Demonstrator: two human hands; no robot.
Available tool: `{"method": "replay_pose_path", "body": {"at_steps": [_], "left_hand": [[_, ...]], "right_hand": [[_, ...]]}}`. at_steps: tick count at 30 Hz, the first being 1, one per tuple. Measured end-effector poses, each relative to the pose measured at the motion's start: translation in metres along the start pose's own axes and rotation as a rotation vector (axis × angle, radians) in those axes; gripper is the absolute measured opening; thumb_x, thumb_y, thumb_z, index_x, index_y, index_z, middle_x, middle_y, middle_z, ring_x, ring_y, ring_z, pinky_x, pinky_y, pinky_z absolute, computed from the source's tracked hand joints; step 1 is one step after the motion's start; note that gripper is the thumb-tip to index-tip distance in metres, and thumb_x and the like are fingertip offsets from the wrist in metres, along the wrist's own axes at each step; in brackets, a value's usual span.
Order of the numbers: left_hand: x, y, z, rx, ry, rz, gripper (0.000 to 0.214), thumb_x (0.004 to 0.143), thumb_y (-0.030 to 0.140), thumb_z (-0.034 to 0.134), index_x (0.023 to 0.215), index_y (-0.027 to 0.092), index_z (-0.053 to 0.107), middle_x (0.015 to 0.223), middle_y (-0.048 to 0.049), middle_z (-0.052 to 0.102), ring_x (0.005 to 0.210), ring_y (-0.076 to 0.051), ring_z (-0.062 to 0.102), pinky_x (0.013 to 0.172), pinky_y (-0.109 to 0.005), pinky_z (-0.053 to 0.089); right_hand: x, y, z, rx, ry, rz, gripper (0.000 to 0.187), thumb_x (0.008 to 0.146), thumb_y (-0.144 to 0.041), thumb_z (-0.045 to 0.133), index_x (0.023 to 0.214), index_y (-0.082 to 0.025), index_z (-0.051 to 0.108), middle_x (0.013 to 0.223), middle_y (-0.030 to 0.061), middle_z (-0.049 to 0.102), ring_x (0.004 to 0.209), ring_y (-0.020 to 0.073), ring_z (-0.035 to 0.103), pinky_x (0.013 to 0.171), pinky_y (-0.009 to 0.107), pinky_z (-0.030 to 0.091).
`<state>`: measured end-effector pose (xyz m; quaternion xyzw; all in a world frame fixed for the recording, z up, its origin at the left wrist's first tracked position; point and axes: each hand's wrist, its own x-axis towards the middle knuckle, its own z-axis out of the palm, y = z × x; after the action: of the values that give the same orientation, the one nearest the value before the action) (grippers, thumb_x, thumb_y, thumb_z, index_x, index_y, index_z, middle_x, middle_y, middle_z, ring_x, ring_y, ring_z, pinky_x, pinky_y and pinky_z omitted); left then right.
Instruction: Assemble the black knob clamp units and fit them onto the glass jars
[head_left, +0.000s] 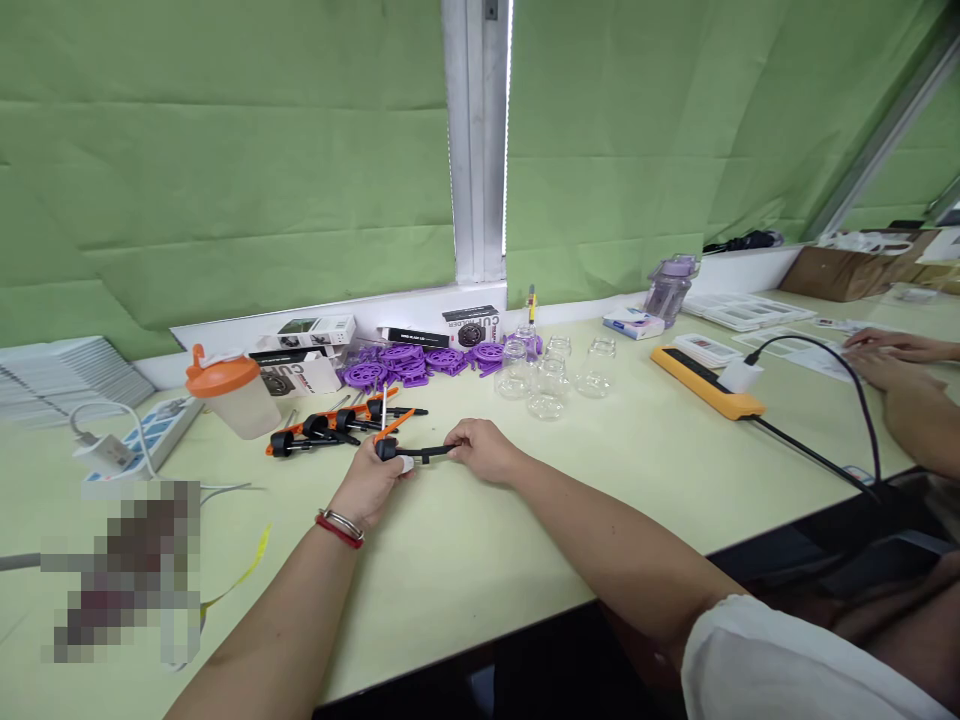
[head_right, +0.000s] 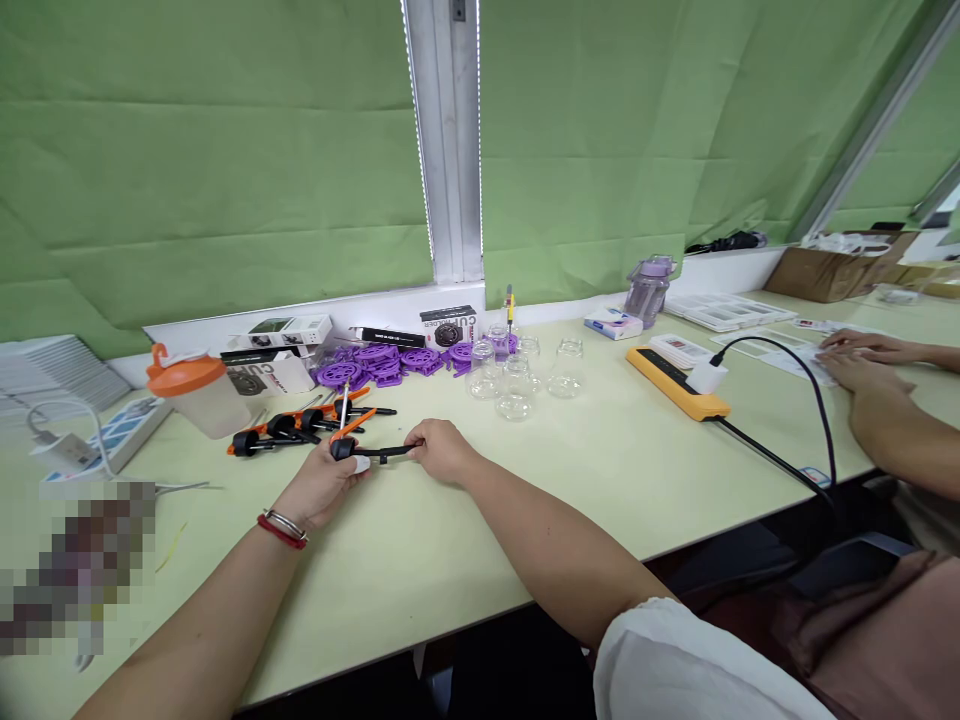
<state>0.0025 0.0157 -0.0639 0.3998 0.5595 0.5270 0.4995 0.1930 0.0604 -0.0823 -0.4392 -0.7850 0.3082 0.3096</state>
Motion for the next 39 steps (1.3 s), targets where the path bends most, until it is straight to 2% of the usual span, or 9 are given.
{"method": "replay_pose_path", "body": {"at_steps": [10, 16, 22, 26, 28, 30, 32, 35, 39], "left_hand": [[-0.005, 0.004, 0.002, -0.070, -0.032, -0.009, 0.044, 0.050, 0.012, 0.071, 0.084, 0.019, 0.043, 0.072, 0.0068, 0.047, 0.060, -0.008, 0.054, 0.061, -0.027, 0.047], [-0.005, 0.005, 0.000, -0.079, -0.052, -0.026, 0.045, 0.052, 0.011, 0.070, 0.087, 0.020, 0.043, 0.069, 0.0076, 0.048, 0.057, -0.008, 0.053, 0.059, -0.025, 0.044], [-0.010, 0.008, 0.003, -0.082, -0.042, -0.036, 0.046, 0.053, 0.011, 0.070, 0.090, 0.020, 0.044, 0.068, 0.0077, 0.048, 0.054, -0.007, 0.051, 0.055, -0.024, 0.042], [-0.006, 0.007, 0.003, -0.155, -0.011, -0.021, 0.045, 0.054, 0.007, 0.069, 0.088, 0.020, 0.043, 0.075, 0.0047, 0.053, 0.063, -0.010, 0.057, 0.063, -0.026, 0.046], [-0.003, 0.007, 0.001, -0.247, 0.013, 0.023, 0.042, 0.057, 0.008, 0.066, 0.090, 0.020, 0.043, 0.082, 0.0014, 0.057, 0.073, -0.013, 0.061, 0.070, -0.028, 0.048], [-0.001, 0.008, -0.002, -0.308, 0.055, 0.131, 0.036, 0.063, 0.013, 0.063, 0.092, 0.021, 0.043, 0.089, -0.0020, 0.059, 0.085, -0.017, 0.063, 0.077, -0.032, 0.048], [-0.002, 0.010, -0.004, -0.229, 0.090, 0.282, 0.030, 0.069, 0.018, 0.061, 0.095, 0.021, 0.045, 0.102, -0.0052, 0.059, 0.099, -0.020, 0.060, 0.085, -0.034, 0.046], [-0.007, 0.012, -0.004, -0.011, 0.115, 0.459, 0.029, 0.076, 0.024, 0.062, 0.103, 0.022, 0.050, 0.125, -0.0065, 0.052, 0.117, -0.020, 0.049, 0.096, -0.032, 0.039], [-0.016, 0.016, 0.001, 0.108, 0.100, 0.521, 0.034, 0.085, 0.036, 0.052, 0.116, 0.024, 0.047, 0.134, -0.0076, 0.047, 0.118, -0.019, 0.047, 0.097, -0.033, 0.038]], "right_hand": [[-0.004, -0.006, 0.004, 0.018, 0.002, 0.052, 0.014, 0.075, -0.013, 0.060, 0.084, -0.017, 0.070, 0.080, 0.0024, 0.062, 0.068, 0.0121, 0.051, 0.065, 0.025, 0.040], [-0.005, -0.010, 0.006, 0.027, 0.007, 0.034, 0.013, 0.076, -0.012, 0.060, 0.084, -0.016, 0.069, 0.081, 0.0024, 0.062, 0.068, 0.0119, 0.051, 0.065, 0.025, 0.039], [-0.006, -0.014, 0.005, 0.038, 0.022, 0.078, 0.013, 0.076, -0.013, 0.059, 0.084, -0.016, 0.069, 0.075, 0.0009, 0.059, 0.062, 0.0105, 0.046, 0.060, 0.024, 0.036], [-0.009, -0.019, 0.006, 0.045, 0.020, 0.060, 0.011, 0.077, -0.014, 0.059, 0.082, -0.016, 0.067, 0.076, 0.0005, 0.058, 0.062, 0.0100, 0.046, 0.060, 0.023, 0.035], [-0.011, -0.022, 0.008, 0.059, -0.005, 0.055, 0.010, 0.078, -0.015, 0.058, 0.084, -0.016, 0.066, 0.072, -0.0007, 0.056, 0.060, 0.0096, 0.044, 0.058, 0.023, 0.034], [-0.013, -0.025, 0.011, 0.089, -0.043, 0.053, 0.010, 0.080, -0.017, 0.056, 0.085, -0.017, 0.065, 0.068, -0.0019, 0.054, 0.058, 0.0093, 0.043, 0.055, 0.022, 0.032], [-0.015, -0.028, 0.014, 0.119, -0.071, 0.047, 0.009, 0.081, -0.019, 0.055, 0.086, -0.017, 0.063, 0.066, -0.0026, 0.052, 0.056, 0.0091, 0.042, 0.054, 0.022, 0.032], [-0.019, -0.032, 0.021, 0.179, -0.104, 0.044, 0.007, 0.082, -0.021, 0.054, 0.084, -0.018, 0.060, 0.064, -0.0033, 0.050, 0.054, 0.0086, 0.040, 0.052, 0.021, 0.031], [-0.024, -0.033, 0.033, 0.323, -0.146, 0.013, 0.006, 0.083, -0.022, 0.053, 0.086, -0.018, 0.056, 0.066, -0.0034, 0.051, 0.054, 0.0084, 0.042, 0.052, 0.021, 0.033]]}}
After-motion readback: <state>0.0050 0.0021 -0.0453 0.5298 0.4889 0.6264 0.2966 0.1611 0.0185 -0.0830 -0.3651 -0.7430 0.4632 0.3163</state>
